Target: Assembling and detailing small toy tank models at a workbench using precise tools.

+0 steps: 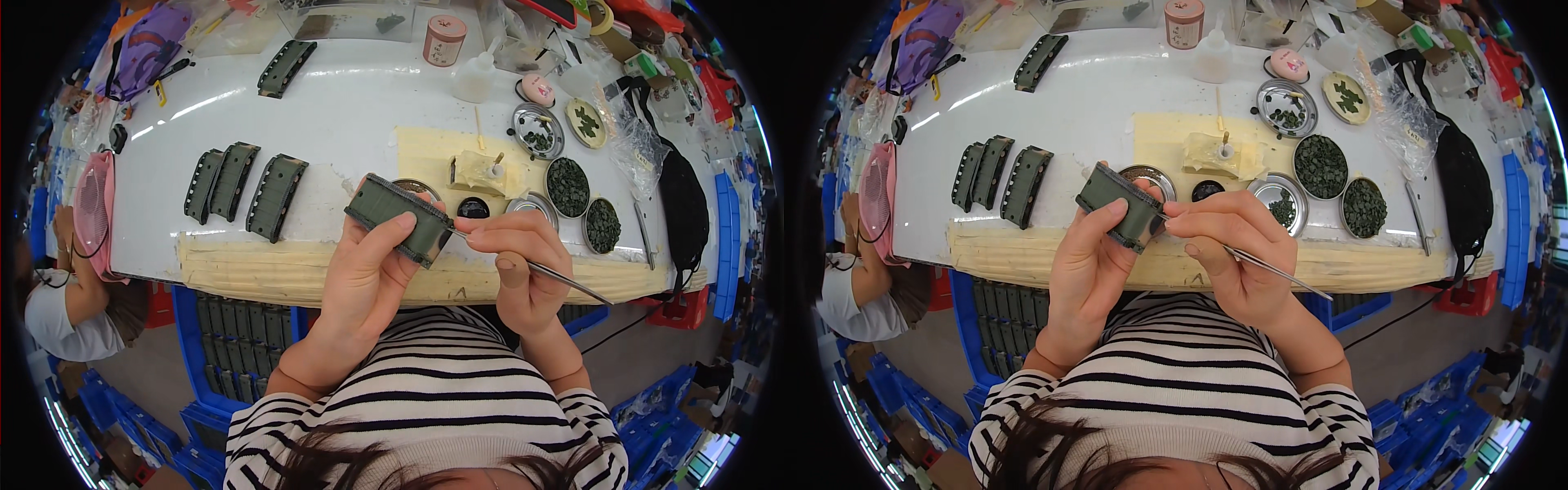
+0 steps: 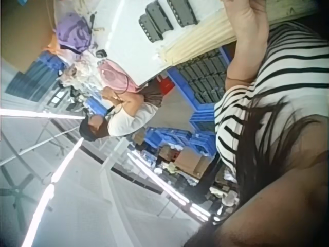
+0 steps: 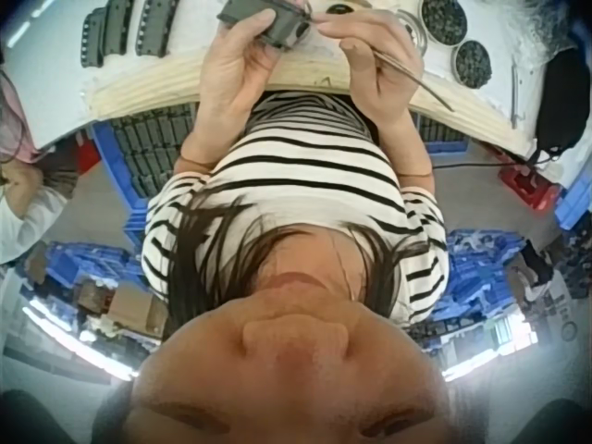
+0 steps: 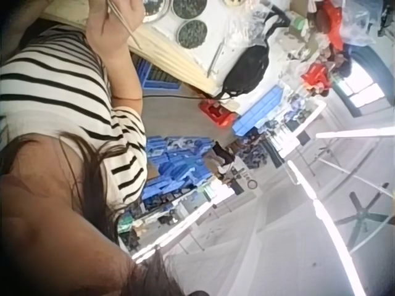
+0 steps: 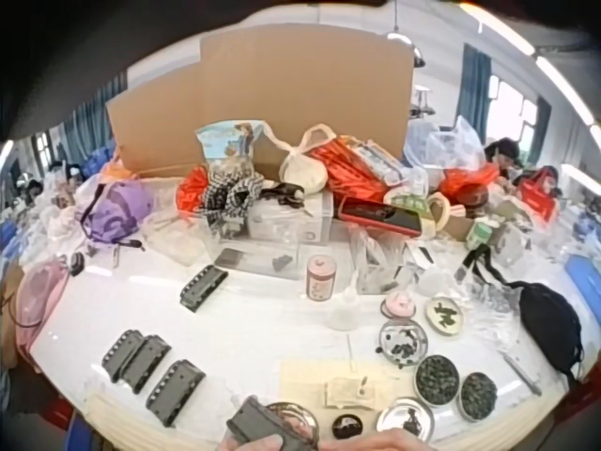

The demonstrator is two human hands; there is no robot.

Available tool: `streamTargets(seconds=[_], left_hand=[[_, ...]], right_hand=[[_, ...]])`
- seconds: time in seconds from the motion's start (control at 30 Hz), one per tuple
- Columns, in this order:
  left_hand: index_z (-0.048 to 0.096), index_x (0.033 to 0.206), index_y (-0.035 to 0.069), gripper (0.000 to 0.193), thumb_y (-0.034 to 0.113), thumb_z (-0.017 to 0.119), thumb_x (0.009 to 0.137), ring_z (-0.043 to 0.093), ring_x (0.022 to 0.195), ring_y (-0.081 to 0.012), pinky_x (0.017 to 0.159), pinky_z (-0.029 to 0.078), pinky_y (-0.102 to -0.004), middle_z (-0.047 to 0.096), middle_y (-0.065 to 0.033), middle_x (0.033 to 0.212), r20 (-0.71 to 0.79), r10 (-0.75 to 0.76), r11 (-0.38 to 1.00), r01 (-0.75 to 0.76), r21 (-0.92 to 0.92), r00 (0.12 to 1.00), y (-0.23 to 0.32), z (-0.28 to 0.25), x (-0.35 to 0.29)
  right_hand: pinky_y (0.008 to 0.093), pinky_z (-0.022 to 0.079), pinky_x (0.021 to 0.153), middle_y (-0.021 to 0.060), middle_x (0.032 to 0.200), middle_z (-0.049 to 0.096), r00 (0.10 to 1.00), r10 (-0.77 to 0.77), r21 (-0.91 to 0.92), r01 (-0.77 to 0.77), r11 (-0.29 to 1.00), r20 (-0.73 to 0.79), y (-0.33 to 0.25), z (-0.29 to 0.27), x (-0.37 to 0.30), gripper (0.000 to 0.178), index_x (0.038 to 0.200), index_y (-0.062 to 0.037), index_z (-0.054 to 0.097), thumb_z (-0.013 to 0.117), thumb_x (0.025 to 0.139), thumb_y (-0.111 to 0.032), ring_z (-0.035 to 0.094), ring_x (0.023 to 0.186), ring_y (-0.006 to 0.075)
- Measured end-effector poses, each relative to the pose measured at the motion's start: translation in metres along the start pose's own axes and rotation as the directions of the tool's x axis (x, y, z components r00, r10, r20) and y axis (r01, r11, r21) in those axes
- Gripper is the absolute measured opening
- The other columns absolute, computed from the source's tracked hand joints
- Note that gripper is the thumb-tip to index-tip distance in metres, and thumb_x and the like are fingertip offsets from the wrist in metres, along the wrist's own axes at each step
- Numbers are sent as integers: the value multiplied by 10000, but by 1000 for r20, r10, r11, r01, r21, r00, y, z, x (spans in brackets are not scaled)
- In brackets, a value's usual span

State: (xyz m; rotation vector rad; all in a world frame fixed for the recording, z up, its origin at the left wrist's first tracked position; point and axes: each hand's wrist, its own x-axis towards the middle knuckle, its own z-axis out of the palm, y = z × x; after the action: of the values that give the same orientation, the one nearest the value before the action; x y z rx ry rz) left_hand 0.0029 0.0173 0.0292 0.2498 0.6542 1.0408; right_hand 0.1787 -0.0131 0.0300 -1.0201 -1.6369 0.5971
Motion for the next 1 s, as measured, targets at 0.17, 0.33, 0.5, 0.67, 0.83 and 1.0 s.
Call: streamTargets(seconds=[0.17,0.33,0.5,0.67,0.83,1.0], left_hand=[[450,1249,79,338,37,533,923,545,1158,-238,990,472,-350,557,-141,1198,8,-5,1000,5,-1,1000,-3,-3,0],[440,1247,44,337,32,533,924,544,1156,-231,990,473,-341,551,-139,1198,14,-21,999,22,-38,1000,-3,-1,-2],[437,1215,24,309,33,540,924,550,1144,-201,978,475,-327,552,-113,1179,11,-55,997,56,-62,998,-1,1,-4],[440,1242,8,323,35,518,930,540,1163,-227,996,471,-333,549,-139,1204,39,-57,995,60,-77,998,0,2,-5],[470,1201,26,288,56,543,923,557,1131,-190,973,476,-320,565,-108,1174,47,-60,995,64,-74,997,1,3,-6],[480,1194,26,281,65,544,922,568,1111,-179,955,482,-312,575,-113,1166,62,-71,995,75,-71,996,2,2,-5]], right_hand=[[280,529,689,138,999,682,997,-72,-85,72,994,-5,-1,2,-1,170,978,-8,682,654,811,-12,646,835,210],[275,535,678,149,1002,681,991,-131,-142,130,981,-3,-2,3,-2,189,981,-4,681,655,793,2,662,833,213],[274,540,693,154,1010,680,988,-145,-74,141,987,-59,2,6,-7,191,986,3,679,640,799,-1,667,834,216],[290,553,727,175,1034,666,981,-186,-54,183,982,-56,4,6,-7,184,987,10,677,626,812,-14,669,856,233],[302,558,732,175,1032,661,970,-241,-83,238,968,-30,6,6,-8,183,992,18,675,629,824,-37,672,884,246],[343,577,739,149,937,608,972,-236,-129,235,963,2,2,6,-7,377,932,26,632,476,990,-312,685,890,314]])
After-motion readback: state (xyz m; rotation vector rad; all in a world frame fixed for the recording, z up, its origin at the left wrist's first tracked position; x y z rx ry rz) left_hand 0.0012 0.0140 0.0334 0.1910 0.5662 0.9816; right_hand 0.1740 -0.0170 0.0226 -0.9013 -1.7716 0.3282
